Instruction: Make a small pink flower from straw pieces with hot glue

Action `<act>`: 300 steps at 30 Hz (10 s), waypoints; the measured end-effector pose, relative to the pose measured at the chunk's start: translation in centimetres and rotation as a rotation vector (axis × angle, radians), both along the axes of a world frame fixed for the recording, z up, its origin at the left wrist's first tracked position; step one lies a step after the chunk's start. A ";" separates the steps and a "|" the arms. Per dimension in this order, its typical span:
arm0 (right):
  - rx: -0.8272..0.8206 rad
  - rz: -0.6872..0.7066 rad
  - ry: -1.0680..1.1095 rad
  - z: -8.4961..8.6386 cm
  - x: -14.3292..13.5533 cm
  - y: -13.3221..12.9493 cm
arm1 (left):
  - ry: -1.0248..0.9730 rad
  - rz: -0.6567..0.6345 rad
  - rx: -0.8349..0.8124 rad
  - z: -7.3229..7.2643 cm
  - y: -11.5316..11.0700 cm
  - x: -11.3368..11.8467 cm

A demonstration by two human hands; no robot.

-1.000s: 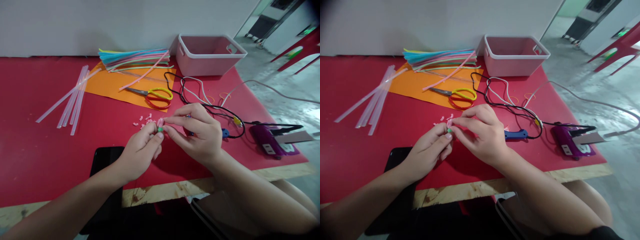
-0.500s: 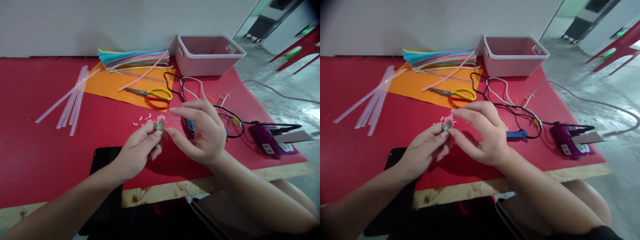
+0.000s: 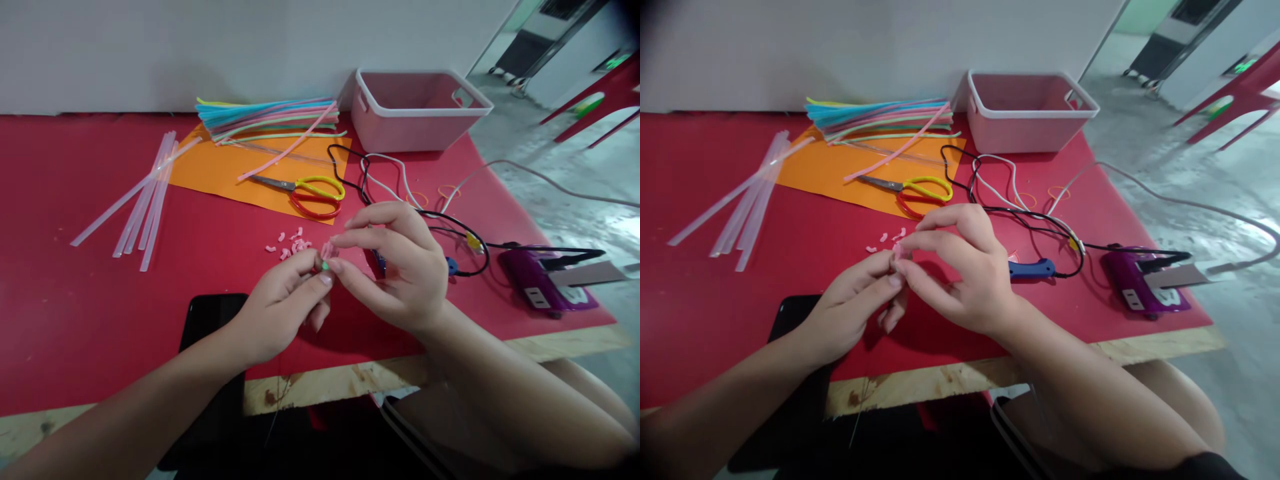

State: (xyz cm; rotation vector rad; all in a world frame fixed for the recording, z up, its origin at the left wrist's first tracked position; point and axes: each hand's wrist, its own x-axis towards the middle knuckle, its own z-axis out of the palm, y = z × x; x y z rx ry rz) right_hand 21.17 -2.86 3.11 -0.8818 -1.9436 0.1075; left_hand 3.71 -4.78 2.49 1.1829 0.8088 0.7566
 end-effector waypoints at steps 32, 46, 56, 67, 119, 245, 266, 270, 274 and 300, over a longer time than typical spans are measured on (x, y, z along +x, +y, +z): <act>-0.761 0.617 0.434 0.5 1.4 0.8 | 0.053 -0.246 0.035 0.9 -0.7 -0.6; -0.821 0.233 0.441 -2.4 -0.7 1.1 | -0.328 0.447 -0.220 0.2 2.1 -0.7; -0.282 0.135 -0.236 -4.6 -1.8 1.9 | -0.300 0.402 -0.432 -0.2 2.7 -1.0; -0.243 0.192 -0.304 -5.5 -1.5 4.0 | -0.285 0.456 -0.432 -0.3 3.1 -1.3; -0.496 0.523 0.217 -2.1 -0.3 0.9 | -0.229 0.071 -0.498 0.6 1.8 -0.7; -0.907 0.913 0.541 -1.0 0.7 1.6 | 0.222 -0.183 0.503 0.8 -0.6 -0.8; -0.930 0.819 0.517 -0.7 0.6 1.2 | 0.167 -0.232 0.410 0.7 -0.6 -0.8; -0.938 0.800 0.550 -0.7 0.5 0.9 | 0.138 -0.217 0.343 0.7 -0.6 -0.8; -0.960 0.669 0.615 0.3 0.3 0.6 | 0.059 -0.169 0.202 0.8 -0.7 -0.9; -0.600 0.498 0.402 3.8 -0.5 -3.3 | 0.070 0.037 0.321 3.2 -4.8 -0.9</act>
